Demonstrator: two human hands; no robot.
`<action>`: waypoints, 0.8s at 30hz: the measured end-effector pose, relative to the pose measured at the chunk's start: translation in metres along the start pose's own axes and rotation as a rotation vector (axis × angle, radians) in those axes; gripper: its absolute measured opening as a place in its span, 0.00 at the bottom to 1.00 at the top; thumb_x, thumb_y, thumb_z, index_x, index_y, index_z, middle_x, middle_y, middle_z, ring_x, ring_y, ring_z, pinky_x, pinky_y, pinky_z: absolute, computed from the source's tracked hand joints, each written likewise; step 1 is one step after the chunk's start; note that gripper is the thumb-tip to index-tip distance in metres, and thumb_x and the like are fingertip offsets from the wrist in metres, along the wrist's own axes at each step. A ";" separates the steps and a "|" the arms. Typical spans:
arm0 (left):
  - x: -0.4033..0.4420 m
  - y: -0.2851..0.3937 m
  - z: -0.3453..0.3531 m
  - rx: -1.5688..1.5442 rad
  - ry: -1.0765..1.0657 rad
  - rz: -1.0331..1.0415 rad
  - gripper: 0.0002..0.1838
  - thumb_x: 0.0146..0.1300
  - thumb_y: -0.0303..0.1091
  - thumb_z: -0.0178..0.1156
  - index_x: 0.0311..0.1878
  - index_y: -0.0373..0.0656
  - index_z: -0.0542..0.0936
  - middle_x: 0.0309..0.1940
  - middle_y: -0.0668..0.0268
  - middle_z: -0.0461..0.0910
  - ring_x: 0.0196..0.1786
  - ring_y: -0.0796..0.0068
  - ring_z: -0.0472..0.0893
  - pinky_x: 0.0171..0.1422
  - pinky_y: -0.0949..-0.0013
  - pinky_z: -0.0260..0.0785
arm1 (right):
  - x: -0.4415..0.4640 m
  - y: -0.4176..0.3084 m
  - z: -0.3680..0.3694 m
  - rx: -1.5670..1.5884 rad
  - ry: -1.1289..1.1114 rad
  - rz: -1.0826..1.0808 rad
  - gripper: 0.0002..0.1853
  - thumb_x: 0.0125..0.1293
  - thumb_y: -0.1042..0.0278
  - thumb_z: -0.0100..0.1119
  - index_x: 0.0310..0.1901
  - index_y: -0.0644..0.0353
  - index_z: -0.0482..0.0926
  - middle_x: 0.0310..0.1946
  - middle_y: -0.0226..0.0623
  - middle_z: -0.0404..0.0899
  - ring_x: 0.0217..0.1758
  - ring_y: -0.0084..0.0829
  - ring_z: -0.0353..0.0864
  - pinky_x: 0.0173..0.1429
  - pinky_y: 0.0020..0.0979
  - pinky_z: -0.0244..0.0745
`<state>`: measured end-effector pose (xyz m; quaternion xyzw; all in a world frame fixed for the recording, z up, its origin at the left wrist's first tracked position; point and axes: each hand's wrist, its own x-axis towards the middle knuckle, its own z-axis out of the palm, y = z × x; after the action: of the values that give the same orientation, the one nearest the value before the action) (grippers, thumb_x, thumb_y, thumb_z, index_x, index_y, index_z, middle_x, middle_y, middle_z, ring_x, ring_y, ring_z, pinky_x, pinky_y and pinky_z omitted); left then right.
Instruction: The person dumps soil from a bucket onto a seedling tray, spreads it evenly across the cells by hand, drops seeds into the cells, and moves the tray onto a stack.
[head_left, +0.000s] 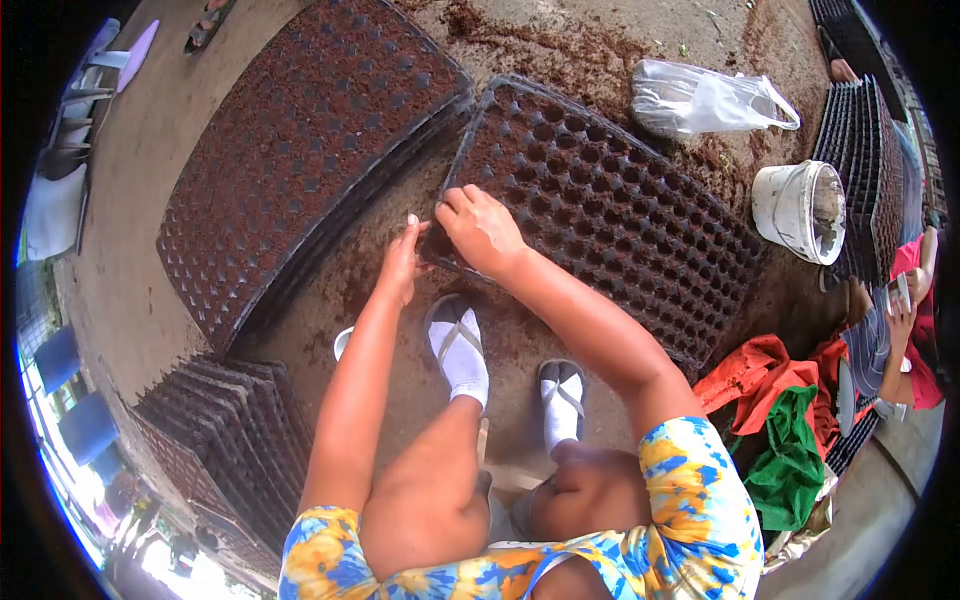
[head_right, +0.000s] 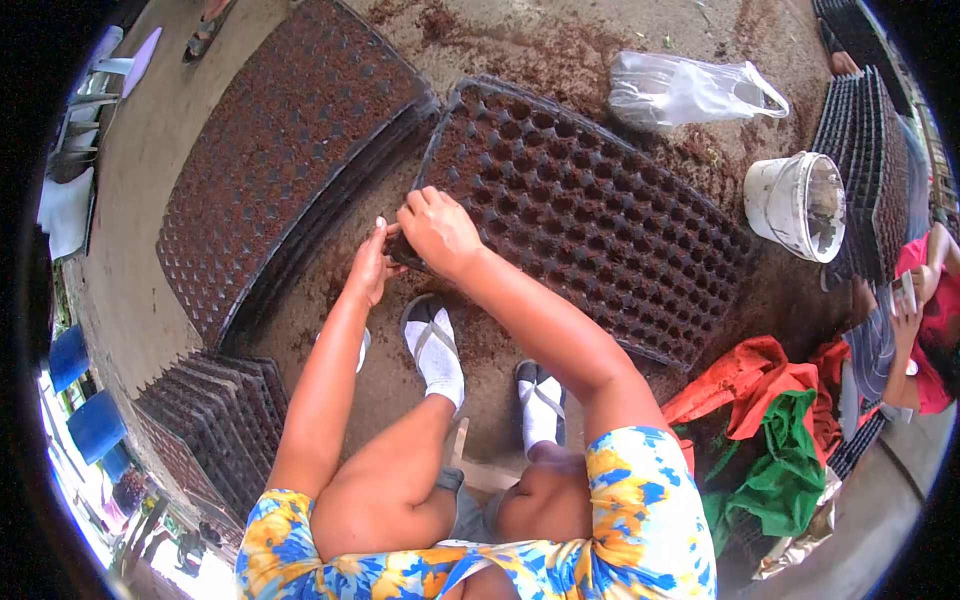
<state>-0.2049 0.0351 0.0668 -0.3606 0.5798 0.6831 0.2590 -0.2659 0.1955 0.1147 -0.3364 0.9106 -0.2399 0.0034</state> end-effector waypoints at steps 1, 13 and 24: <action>0.000 0.000 0.000 0.005 0.002 -0.006 0.36 0.65 0.67 0.45 0.59 0.44 0.72 0.49 0.66 0.74 0.41 0.73 0.77 0.45 0.64 0.68 | -0.002 0.009 0.010 -0.033 -0.024 0.014 0.06 0.53 0.68 0.55 0.30 0.58 0.79 0.34 0.36 0.75 0.44 0.36 0.76 0.48 0.33 0.75; 0.006 -0.002 -0.002 0.012 -0.006 -0.006 0.38 0.64 0.67 0.45 0.62 0.42 0.69 0.53 0.64 0.73 0.44 0.72 0.78 0.47 0.65 0.68 | 0.020 0.035 0.005 -0.035 -0.030 0.097 0.05 0.52 0.70 0.54 0.30 0.59 0.78 0.33 0.37 0.75 0.43 0.37 0.76 0.44 0.36 0.77; 0.004 0.000 -0.002 0.008 0.003 -0.006 0.38 0.65 0.66 0.47 0.62 0.40 0.69 0.56 0.61 0.71 0.47 0.69 0.77 0.50 0.62 0.69 | 0.044 0.063 -0.016 -0.094 0.088 0.102 0.06 0.55 0.72 0.53 0.32 0.60 0.79 0.36 0.38 0.76 0.47 0.38 0.76 0.46 0.36 0.79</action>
<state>-0.2071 0.0327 0.0637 -0.3624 0.5821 0.6793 0.2615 -0.3409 0.2174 0.1082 -0.2786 0.9361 -0.2111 -0.0401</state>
